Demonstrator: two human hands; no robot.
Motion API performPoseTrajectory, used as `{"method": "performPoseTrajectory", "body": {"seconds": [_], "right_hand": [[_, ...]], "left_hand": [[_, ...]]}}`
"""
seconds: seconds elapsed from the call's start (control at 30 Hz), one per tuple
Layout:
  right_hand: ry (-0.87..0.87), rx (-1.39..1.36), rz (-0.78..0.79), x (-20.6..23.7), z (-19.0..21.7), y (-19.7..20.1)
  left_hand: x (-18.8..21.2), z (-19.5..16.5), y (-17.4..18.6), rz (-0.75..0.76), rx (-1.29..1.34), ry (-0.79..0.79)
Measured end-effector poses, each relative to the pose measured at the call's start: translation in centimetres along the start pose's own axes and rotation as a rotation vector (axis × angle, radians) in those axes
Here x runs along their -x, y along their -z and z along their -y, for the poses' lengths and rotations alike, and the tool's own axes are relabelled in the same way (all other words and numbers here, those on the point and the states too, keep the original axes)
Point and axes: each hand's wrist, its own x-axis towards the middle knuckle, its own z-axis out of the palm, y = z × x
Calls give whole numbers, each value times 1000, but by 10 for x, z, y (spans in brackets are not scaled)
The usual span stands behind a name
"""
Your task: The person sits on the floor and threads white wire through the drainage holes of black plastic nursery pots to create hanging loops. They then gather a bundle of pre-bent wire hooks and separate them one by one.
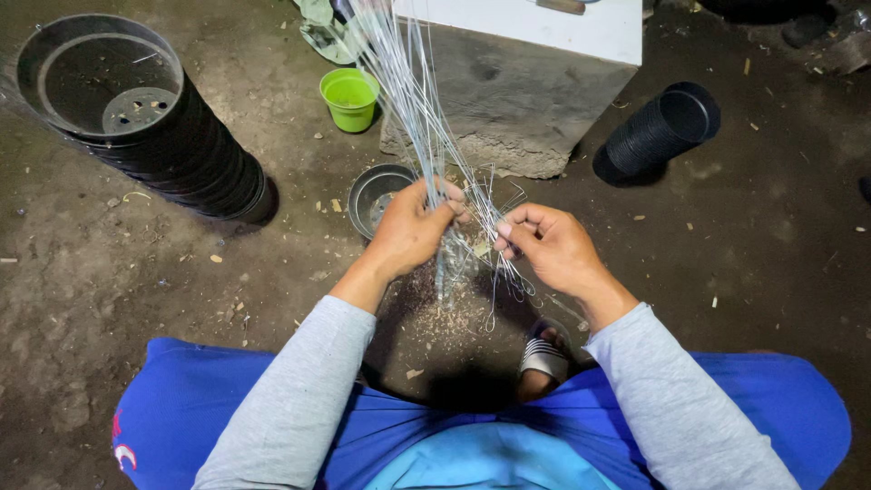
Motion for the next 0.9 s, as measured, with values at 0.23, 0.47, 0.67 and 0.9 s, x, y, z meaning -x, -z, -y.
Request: {"method": "performPoseTrajectory", "body": {"seconds": [0.23,0.47,0.67,0.9], "right_hand": [[15,76,-64,4,2,-19],[180,485,63,18,12,0],[-19,214,-38,6,2,23],[-106,-467,107,12,-17,-18]], "left_hand": [[0,17,-17,-178,208,-62],[-4,-26,17,-570,262,-186],[2,-53,34,-779,218,-237],[15,-19,-34,-398,38,-291]]}}
